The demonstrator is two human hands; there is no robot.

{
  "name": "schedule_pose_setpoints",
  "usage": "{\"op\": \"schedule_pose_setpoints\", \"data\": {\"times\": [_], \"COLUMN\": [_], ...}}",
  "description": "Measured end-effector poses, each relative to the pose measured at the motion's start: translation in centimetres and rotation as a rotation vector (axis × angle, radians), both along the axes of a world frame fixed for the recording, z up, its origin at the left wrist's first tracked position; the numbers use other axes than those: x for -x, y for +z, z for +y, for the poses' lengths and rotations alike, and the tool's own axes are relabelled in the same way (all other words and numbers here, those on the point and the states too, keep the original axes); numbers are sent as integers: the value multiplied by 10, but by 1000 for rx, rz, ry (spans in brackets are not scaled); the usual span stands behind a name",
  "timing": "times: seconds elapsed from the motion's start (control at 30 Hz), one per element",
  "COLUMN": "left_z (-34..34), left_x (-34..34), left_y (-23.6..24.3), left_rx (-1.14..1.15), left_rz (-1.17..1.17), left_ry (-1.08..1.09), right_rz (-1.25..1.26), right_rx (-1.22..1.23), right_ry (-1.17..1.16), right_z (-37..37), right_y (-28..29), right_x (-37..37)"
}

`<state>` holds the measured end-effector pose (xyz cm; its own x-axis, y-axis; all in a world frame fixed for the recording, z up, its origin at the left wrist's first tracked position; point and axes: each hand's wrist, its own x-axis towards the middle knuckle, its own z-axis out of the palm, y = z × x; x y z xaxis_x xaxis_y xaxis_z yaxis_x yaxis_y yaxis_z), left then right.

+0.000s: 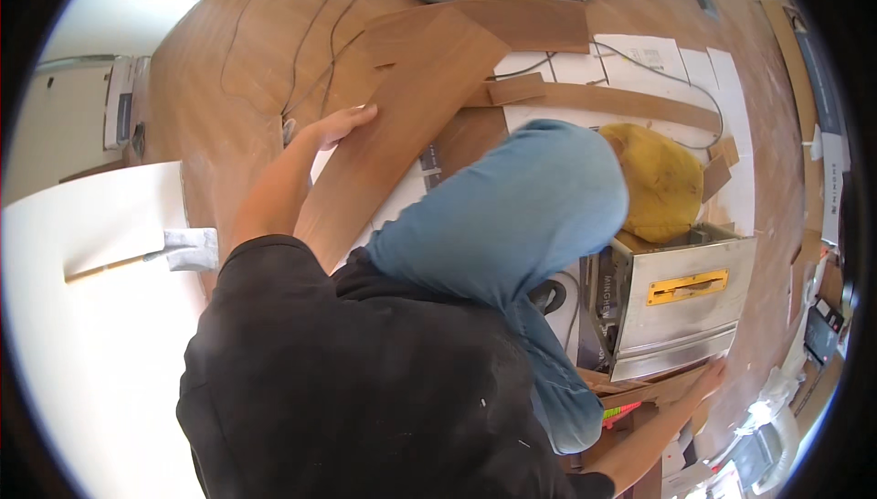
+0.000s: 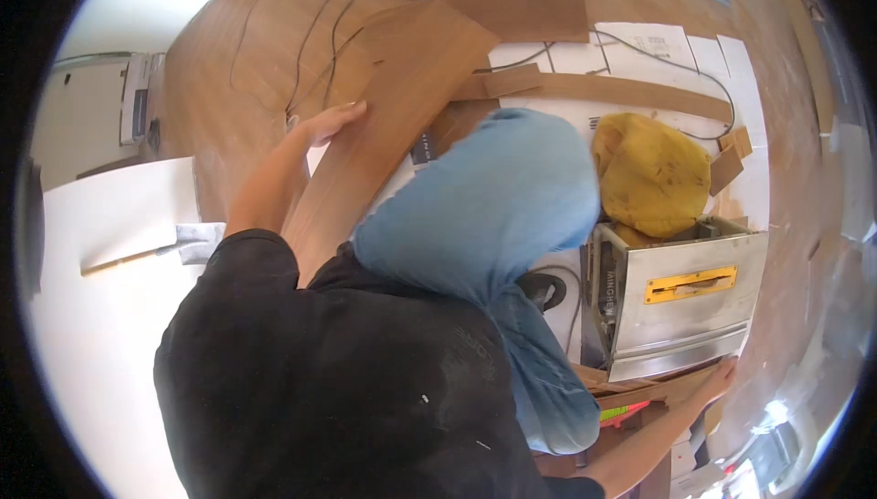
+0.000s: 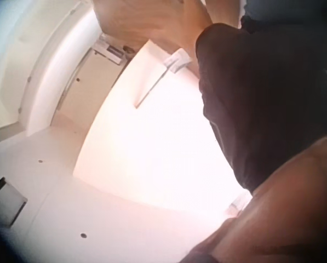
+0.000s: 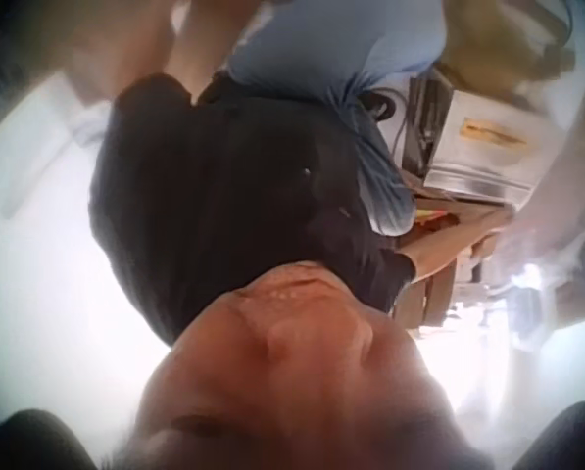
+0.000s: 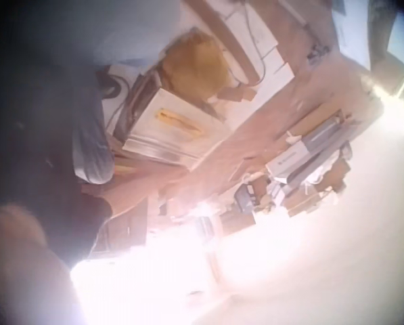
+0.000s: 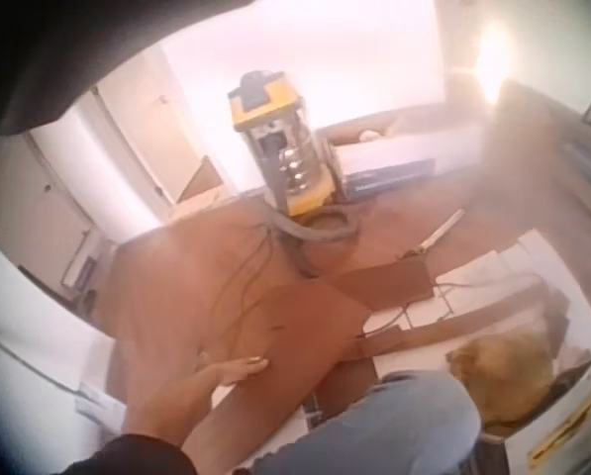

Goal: The recorder carries floorboards from a hallway to a work area, uses a table saw to trim them, then returns to a room to tape and install the pieces onto a subfloor.

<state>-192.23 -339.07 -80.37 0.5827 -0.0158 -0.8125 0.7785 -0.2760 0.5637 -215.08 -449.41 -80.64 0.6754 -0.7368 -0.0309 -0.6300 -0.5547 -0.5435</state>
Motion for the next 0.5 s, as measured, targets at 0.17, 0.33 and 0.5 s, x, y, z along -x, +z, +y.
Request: {"op": "schedule_pose_setpoints", "data": {"times": [0.17, 0.33, 0.5], "left_z": [-2, 39, 35], "left_x": [21, 32, 45], "left_y": [-38, -35, -39], "left_rx": [-15, 14, 158], "left_rz": [-178, -96, -92], "left_ry": [54, 384, 469], "right_rz": [-194, -292, -366], "right_rx": [-304, -337, -346], "right_ry": [-314, -534, -586], "right_z": [54, 160, 193], "right_y": [68, 86, 107], "right_x": [139, 185, 177]}}
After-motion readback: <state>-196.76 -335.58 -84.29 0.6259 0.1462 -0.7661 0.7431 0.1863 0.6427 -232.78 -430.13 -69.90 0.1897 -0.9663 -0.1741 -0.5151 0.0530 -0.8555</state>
